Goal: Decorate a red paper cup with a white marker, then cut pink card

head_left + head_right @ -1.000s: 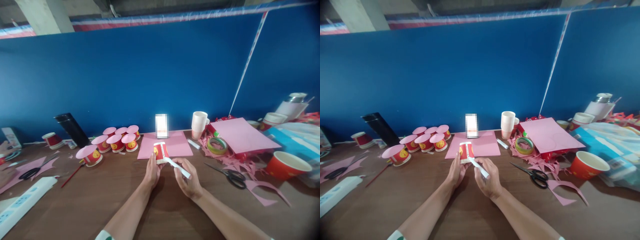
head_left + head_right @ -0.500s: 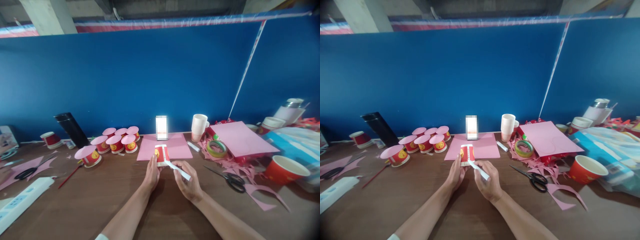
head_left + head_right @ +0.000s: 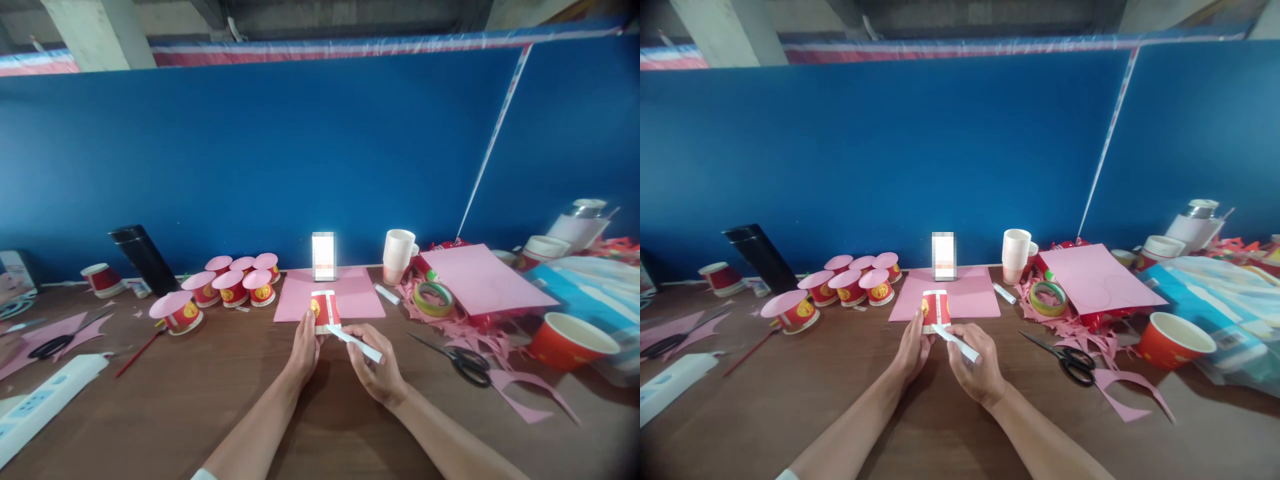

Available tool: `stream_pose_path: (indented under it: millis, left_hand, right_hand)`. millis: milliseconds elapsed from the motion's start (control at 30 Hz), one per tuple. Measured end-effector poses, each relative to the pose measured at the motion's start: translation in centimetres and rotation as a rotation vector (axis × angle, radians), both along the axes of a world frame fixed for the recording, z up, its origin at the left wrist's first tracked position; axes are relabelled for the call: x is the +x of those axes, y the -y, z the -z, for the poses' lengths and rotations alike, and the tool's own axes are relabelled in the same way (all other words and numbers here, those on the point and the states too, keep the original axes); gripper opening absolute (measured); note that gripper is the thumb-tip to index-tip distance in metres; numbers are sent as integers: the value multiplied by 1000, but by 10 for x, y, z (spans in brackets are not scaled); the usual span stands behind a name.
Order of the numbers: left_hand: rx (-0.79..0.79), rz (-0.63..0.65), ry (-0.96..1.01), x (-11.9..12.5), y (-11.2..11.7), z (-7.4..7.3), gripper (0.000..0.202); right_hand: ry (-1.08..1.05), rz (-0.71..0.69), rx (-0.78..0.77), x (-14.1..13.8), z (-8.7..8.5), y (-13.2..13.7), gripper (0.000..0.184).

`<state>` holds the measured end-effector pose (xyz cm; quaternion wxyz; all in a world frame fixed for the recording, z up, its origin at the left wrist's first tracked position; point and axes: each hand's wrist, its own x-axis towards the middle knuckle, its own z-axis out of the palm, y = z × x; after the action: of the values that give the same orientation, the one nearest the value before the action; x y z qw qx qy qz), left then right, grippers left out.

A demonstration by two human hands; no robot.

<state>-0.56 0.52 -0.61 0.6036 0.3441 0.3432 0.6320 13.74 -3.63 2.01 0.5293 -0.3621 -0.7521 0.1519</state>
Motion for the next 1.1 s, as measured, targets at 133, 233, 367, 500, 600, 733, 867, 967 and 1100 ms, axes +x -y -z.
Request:
stream_pose_path:
  millis: [133, 233, 367, 500, 600, 733, 867, 967, 1100]
  left_hand:
    - [18, 22, -3, 0, -1, 0, 33]
    - [20, 31, -5, 0, -1, -1, 34]
    - [7, 14, -4, 0, -1, 0, 33]
    - [17, 18, -6, 0, -3, 2, 36]
    - [22, 14, -21, 0, -3, 2, 38]
    - [-5, -1, -23, 0, -1, -1, 35]
    - [11, 2, 10, 1, -1, -1, 39]
    - [17, 1, 24, 1, -2, 0, 42]
    - [2, -14, 37, 0, -3, 1, 41]
  right_hand:
    - [-5, 40, 6, 1, 1, -1, 17]
    - [20, 31, 9, 0, 1, -1, 16]
    - [7, 20, 16, 0, 1, 0, 16]
    - [-21, 71, 6, 0, 1, 0, 16]
    - [-2, 79, 13, 0, 0, -1, 15]
    - [8, 51, -2, 1, -1, 0, 15]
    - [-26, 81, -36, 2, -1, 0, 16]
    - [-32, 92, -31, 2, 0, -1, 15]
    - [-7, 33, -25, 2, 0, 1, 15]
